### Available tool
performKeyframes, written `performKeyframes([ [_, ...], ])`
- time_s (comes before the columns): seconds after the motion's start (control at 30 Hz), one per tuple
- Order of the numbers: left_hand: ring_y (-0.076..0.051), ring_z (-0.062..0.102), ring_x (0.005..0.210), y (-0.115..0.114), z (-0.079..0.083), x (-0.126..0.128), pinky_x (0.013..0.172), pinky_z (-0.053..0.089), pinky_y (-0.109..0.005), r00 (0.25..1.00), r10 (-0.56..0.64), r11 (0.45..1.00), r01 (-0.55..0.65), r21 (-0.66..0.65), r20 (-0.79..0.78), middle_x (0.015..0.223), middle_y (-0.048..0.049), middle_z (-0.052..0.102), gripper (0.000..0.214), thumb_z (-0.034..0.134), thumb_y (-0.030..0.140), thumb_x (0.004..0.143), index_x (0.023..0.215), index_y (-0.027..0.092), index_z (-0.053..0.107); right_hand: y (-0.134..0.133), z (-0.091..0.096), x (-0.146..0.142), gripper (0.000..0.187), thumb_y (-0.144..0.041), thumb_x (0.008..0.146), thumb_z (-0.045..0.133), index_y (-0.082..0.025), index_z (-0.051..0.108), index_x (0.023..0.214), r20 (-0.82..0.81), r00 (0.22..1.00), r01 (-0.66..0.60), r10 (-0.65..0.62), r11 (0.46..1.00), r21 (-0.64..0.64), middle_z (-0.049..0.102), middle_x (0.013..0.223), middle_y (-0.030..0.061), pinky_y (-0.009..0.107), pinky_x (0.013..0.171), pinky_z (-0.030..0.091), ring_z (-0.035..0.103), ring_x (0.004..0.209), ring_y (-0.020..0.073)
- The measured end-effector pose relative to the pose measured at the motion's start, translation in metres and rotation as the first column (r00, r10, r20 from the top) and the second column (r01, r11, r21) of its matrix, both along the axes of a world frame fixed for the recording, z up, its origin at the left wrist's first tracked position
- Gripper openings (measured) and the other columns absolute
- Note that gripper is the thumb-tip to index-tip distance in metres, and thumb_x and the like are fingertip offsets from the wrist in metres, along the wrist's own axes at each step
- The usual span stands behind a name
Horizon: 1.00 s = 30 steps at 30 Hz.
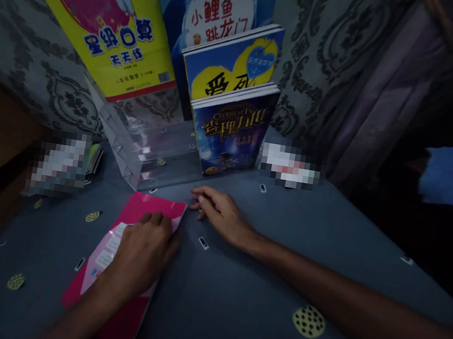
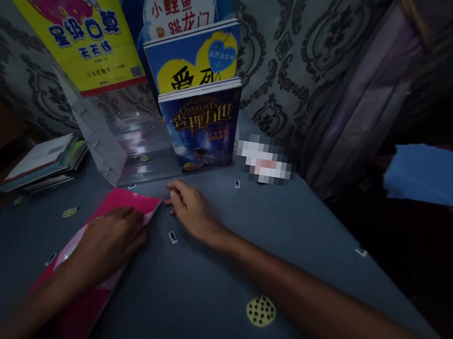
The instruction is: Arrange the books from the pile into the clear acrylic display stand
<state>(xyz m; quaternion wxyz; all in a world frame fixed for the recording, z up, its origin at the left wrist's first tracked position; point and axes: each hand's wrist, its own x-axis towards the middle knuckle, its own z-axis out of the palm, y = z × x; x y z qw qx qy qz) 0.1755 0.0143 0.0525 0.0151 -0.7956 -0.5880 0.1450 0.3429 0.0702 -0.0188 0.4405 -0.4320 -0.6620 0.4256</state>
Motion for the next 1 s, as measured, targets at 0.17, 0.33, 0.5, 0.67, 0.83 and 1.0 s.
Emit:
performKeyframes([
  [0.17, -0.025, 0.065, 0.090, 0.003, 0.001, -0.009, 0.074, 0.046, -0.035, 0.997, -0.039, 0.999, 0.037, 0.024, 0.066, 0.094, -0.0088, 0.068, 0.024, 0.041, 0.026, 0.096, 0.091, 0.018, 0.063, -0.004, 0.003, 0.000, 0.025, -0.021, 0.095, 0.043, -0.016, 0.060, 0.113, 0.004, 0.999, -0.037, 0.037, 0.999, -0.007, 0.073, 0.094, 0.0086, 0.032, 0.070, 0.057, 0.071, 0.071, 0.0153],
  [0.33, -0.023, 0.065, 0.082, 0.004, 0.001, -0.011, 0.069, 0.044, -0.033, 0.996, -0.041, 0.999, 0.038, 0.029, 0.083, 0.090, -0.0068, 0.068, 0.025, 0.040, 0.024, 0.096, 0.087, 0.019, 0.063, -0.006, 0.004, 0.000, 0.029, -0.021, 0.096, 0.043, -0.019, 0.060, 0.119, -0.027, 0.994, -0.104, 0.104, 0.995, -0.008, 0.070, 0.113, 0.0106, 0.033, 0.073, 0.059, 0.072, 0.089, 0.0185],
  [0.5, -0.022, 0.065, 0.080, 0.005, 0.003, -0.011, 0.067, 0.043, -0.032, 0.995, -0.050, 0.998, 0.048, 0.028, 0.091, 0.087, -0.0067, 0.068, 0.027, 0.039, 0.024, 0.096, 0.084, 0.019, 0.063, -0.007, 0.006, 0.001, 0.032, -0.022, 0.095, 0.045, -0.022, 0.058, 0.125, 0.012, 0.993, -0.122, 0.122, 0.993, 0.006, 0.066, 0.124, 0.0102, 0.037, 0.077, 0.060, 0.071, 0.077, 0.0152],
  [0.67, -0.022, 0.065, 0.081, 0.005, 0.006, -0.009, 0.069, 0.045, -0.033, 0.996, -0.029, 1.000, 0.028, 0.009, 0.082, 0.089, -0.0078, 0.068, 0.030, 0.037, 0.023, 0.098, 0.085, 0.018, 0.064, -0.007, 0.007, 0.001, 0.032, -0.024, 0.096, 0.044, -0.020, 0.058, 0.124, 0.016, 0.991, -0.131, 0.131, 0.991, -0.010, 0.065, 0.127, 0.0118, 0.037, 0.077, 0.060, 0.071, 0.086, 0.0179],
  [0.83, -0.023, 0.065, 0.086, 0.005, 0.003, -0.008, 0.070, 0.047, -0.033, 0.997, -0.028, 0.999, 0.026, 0.025, 0.071, 0.092, -0.0081, 0.069, 0.029, 0.039, 0.025, 0.097, 0.087, 0.019, 0.065, -0.006, 0.006, 0.001, 0.033, -0.025, 0.097, 0.043, -0.021, 0.057, 0.127, 0.026, 0.990, -0.136, 0.136, 0.991, -0.002, 0.063, 0.129, 0.0112, 0.038, 0.079, 0.059, 0.071, 0.085, 0.0173],
  [1.0, -0.028, 0.063, 0.096, 0.001, -0.005, -0.009, 0.069, 0.049, -0.035, 0.999, -0.031, 0.998, 0.029, 0.047, 0.042, 0.100, -0.0108, 0.067, 0.029, 0.041, 0.033, 0.098, 0.093, 0.019, 0.065, -0.009, 0.005, 0.001, 0.033, -0.027, 0.098, 0.042, -0.023, 0.060, 0.125, 0.114, 0.981, -0.166, 0.155, 0.982, 0.095, 0.070, 0.119, 0.0079, 0.041, 0.087, 0.057, 0.070, 0.095, 0.0202],
])
